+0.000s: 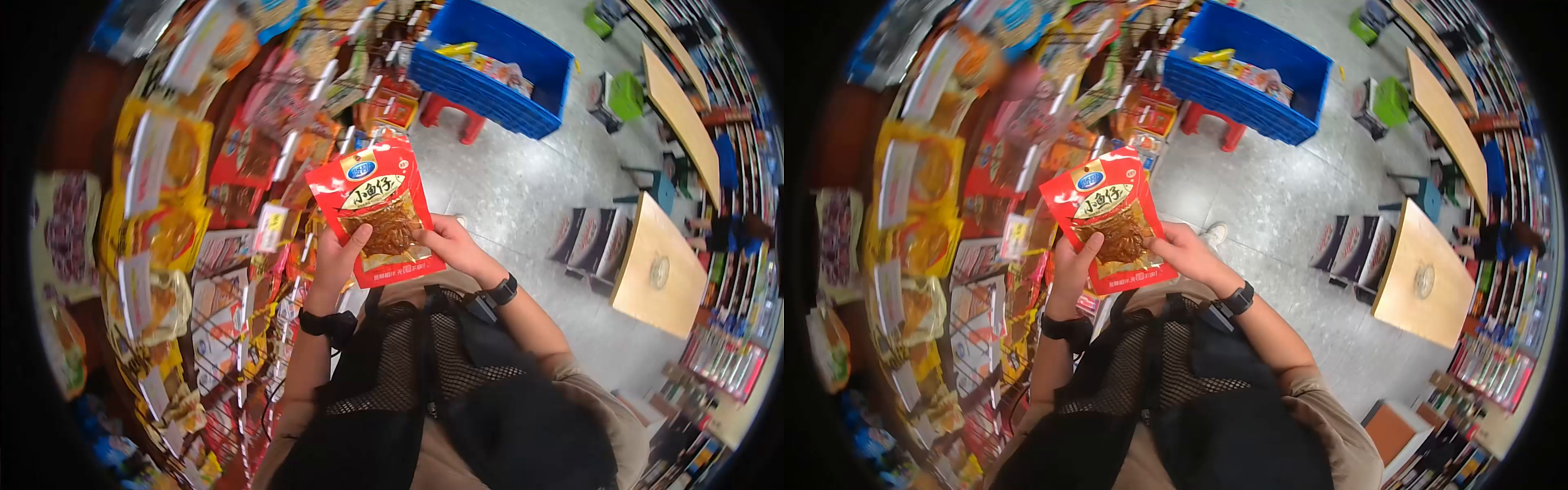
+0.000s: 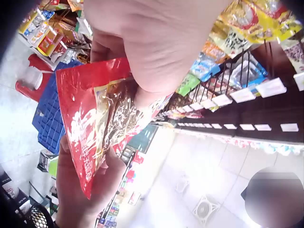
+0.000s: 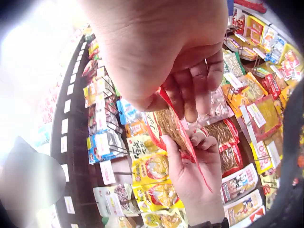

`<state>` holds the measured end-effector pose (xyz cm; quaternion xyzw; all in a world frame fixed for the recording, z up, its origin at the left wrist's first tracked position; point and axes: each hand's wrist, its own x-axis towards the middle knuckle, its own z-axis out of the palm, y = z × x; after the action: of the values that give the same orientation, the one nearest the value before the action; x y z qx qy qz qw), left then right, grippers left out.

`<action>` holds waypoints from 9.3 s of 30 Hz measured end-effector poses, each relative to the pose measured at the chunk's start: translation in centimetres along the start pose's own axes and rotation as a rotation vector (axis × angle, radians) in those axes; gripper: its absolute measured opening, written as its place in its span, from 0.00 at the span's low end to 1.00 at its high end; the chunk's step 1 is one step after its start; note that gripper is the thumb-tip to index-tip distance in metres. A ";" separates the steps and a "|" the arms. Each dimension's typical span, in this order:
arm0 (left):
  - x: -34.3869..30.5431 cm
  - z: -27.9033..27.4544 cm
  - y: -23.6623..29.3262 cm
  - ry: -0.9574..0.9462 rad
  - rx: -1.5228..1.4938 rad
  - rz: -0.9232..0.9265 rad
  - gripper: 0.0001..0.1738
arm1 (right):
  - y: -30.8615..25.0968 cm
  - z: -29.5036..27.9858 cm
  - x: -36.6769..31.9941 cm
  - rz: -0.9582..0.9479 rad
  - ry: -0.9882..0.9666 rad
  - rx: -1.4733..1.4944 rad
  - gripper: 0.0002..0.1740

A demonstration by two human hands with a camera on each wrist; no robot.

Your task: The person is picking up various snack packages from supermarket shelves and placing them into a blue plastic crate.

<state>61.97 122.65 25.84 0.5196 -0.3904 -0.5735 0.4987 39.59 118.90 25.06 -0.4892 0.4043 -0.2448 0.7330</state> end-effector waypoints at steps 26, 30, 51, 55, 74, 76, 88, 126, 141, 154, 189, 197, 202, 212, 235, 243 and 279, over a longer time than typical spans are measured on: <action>17.6 36.6 1.9 -0.484 0.393 0.034 0.19 | -3.0 -31.1 -12.9 -0.391 0.553 0.216 0.17; 19.6 40.3 0.7 -0.550 0.353 -0.025 0.19 | -1.4 -34.3 -14.0 -0.316 0.658 0.065 0.18; 43.9 52.5 -11.5 -0.381 -0.056 -0.585 0.21 | -3.7 -61.7 -2.8 0.057 0.664 -0.188 0.14; 47.2 51.0 -14.4 -0.182 -0.133 -0.535 0.19 | -1.5 -65.9 3.6 0.080 0.515 -0.244 0.15; 53.8 69.6 -20.7 0.596 0.112 -0.316 0.21 | -8.0 -99.6 -5.9 0.072 0.434 -0.413 0.10; 55.6 72.4 -22.0 0.438 0.171 -0.352 0.17 | -7.4 -104.5 -7.5 0.023 0.554 -0.382 0.09; 66.5 80.0 -22.9 -0.138 0.370 -0.316 0.14 | -5.6 -111.0 -4.2 0.127 0.716 0.085 0.07; 137.9 95.4 -0.1 0.066 0.380 -0.120 0.12 | -41.1 -160.3 57.8 0.043 0.304 0.031 0.12; 160.4 90.0 6.7 0.292 0.179 0.021 0.11 | -51.7 -167.1 80.6 0.085 0.198 -0.209 0.11; 183.9 78.1 20.7 0.580 0.049 0.186 0.16 | -67.5 -160.6 102.3 -0.220 -0.014 -0.670 0.14; 187.7 89.7 22.7 1.457 0.231 0.137 0.10 | -75.5 -156.1 129.3 -0.333 -1.225 -0.485 0.35; 173.8 93.4 19.8 1.488 -0.395 0.353 0.16 | -74.3 -150.5 117.8 0.325 -1.659 -0.555 0.20; 162.8 95.9 17.2 1.548 -0.453 0.390 0.22 | -70.6 -145.0 108.9 0.277 -1.750 -0.683 0.17; 143.5 104.1 12.1 1.776 -0.567 0.406 0.22 | -62.5 -135.9 90.6 0.422 -2.044 -0.737 0.12; 114.6 107.0 3.1 2.337 -0.834 0.098 0.19 | -41.7 -109.7 63.7 0.258 -2.886 -0.918 0.15; 100.9 96.7 4.0 2.286 -0.803 0.116 0.18 | -37.0 -96.8 57.5 0.432 -2.707 -0.895 0.15; 64.2 78.9 -20.9 1.488 0.082 -0.597 0.18 | -11.7 -94.5 39.6 0.593 -0.995 -1.246 0.19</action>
<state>-16.90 58.46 4.62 0.8660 0.1791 -0.1712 0.4344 -16.68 35.26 3.34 -0.7278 0.2072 0.4683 0.4562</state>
